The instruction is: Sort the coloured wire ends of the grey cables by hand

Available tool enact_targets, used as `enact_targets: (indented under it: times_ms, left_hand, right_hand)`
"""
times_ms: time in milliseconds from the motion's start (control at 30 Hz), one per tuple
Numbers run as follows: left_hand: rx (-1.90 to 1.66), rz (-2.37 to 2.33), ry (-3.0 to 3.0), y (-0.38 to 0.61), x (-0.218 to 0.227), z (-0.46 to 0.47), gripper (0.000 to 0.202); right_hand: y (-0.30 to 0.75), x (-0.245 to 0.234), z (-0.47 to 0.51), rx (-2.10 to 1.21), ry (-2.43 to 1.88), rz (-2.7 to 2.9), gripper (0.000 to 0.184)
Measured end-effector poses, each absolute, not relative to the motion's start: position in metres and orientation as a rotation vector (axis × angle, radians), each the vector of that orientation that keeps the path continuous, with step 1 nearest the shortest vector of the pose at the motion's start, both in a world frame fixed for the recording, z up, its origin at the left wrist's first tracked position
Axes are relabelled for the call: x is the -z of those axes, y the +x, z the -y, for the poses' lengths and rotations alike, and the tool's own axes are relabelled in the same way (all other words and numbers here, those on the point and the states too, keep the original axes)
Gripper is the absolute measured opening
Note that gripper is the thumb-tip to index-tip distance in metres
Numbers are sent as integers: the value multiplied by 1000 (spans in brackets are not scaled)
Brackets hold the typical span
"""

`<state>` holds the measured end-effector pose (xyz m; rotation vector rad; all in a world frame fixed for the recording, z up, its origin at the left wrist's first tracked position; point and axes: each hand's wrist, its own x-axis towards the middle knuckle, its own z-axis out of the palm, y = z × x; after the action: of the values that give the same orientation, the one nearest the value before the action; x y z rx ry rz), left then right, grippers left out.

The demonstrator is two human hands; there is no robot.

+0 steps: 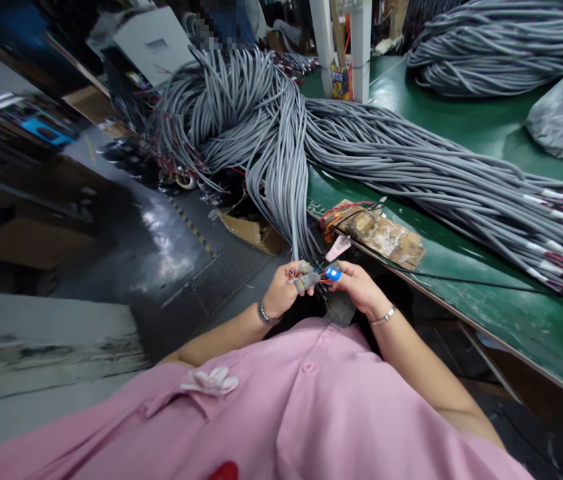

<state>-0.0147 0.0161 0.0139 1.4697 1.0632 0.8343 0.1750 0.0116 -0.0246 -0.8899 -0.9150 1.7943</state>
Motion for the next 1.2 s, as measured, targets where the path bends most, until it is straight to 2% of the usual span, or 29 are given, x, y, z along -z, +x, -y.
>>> enact_targets:
  times_ms: [100,267,433,500,700,833,1000,1200]
  left_hand:
    - [-780,-1051,1566,-17,-10,-18,29]
    - [-605,-1004,1913,-22,-5,-23,15]
    - [-572,-969,1897,-23,-6,-24,21]
    - [-644,-998,1723,-22,-7,-23,26]
    - [-796,-1067,1424,-14,-6,-19,39]
    - [-738,-1031,1437,-15,-6,-22,40]
    - [-502,-859,1818,-26,-9,-26,34]
    - [-692,-1039,1548,-25,-8,-20,40]
  right_hand:
    - [168,21,-8,-1666,-915,925,24]
    - [156,13,4,-1403,-974,1143,20]
    - [161,12,13,-1054,-1043,1386,15]
    - [164,15,14,-1070,-1062,1312,18]
    - [151,26,20,-1411,-1001,975,35]
    - [145,24,17,-1408,-994,914,28]
    - [163,21,-4,-1451,-920,687,25]
    - [160,31,4,-1484,-915,712,21]
